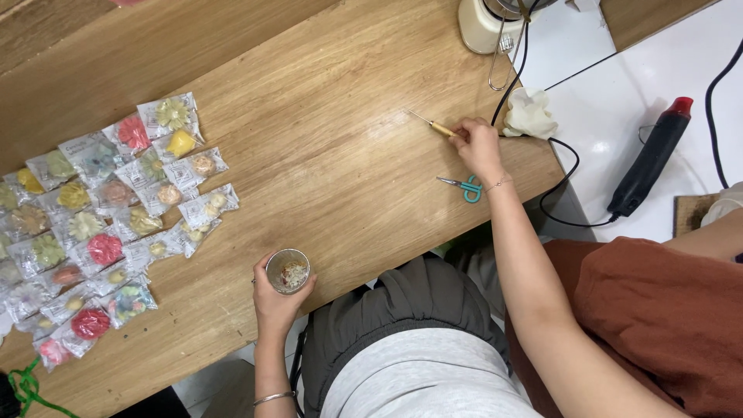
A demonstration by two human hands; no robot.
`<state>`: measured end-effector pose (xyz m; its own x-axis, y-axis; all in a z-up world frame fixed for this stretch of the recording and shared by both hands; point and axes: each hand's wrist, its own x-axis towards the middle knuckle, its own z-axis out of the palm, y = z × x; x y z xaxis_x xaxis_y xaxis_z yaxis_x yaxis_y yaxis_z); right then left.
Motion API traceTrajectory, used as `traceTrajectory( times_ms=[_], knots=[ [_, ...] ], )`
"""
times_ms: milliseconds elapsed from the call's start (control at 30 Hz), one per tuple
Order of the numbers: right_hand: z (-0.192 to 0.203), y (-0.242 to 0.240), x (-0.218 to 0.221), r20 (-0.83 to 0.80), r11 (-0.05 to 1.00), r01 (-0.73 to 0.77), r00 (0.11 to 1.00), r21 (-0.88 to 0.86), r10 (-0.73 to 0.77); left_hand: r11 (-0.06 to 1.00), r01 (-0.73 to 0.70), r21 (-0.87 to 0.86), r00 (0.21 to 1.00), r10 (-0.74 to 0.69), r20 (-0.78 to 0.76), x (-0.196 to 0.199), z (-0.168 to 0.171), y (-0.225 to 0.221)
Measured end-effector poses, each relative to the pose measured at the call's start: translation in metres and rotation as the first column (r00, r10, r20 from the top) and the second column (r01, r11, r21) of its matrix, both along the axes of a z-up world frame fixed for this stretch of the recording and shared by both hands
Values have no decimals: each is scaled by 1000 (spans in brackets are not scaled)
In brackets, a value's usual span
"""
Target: The person packages small decorative flower-shaped candles by placing them into individual plastic wrappers and then into a larger paper box.
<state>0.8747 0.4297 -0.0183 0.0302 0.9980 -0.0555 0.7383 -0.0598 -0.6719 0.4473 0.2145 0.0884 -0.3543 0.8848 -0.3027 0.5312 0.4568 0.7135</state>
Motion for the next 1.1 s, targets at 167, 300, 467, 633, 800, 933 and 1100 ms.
traceTrajectory(
  times_ms=[167,300,467,633,800,933,1100],
  knots=[
    [5,2,-3,7,993,-107,994,-57,107,1000,14,12,1000,-14,3,-3,-3,0],
    [6,4,-6,-14,999,-29,999,-41,28,1000,9,1,1000,-9,-4,-1,-3,5],
    [18,2,-11,-48,981,-87,996,-174,80,1000,16,-8,1000,-15,18,-2,3,4],
    [10,0,-7,-85,990,-53,996,-132,42,1000,11,-23,1000,-10,28,-1,4,4],
    [11,4,-7,-138,960,-153,983,-233,123,1000,14,20,999,-15,29,-2,-2,5],
    [5,3,-13,-140,973,-131,985,-192,105,1000,-1,8,1000,1,24,-3,-1,2],
    [9,3,-11,-134,945,-166,982,-283,132,1000,20,14,999,-20,29,-3,-1,2]
  ],
)
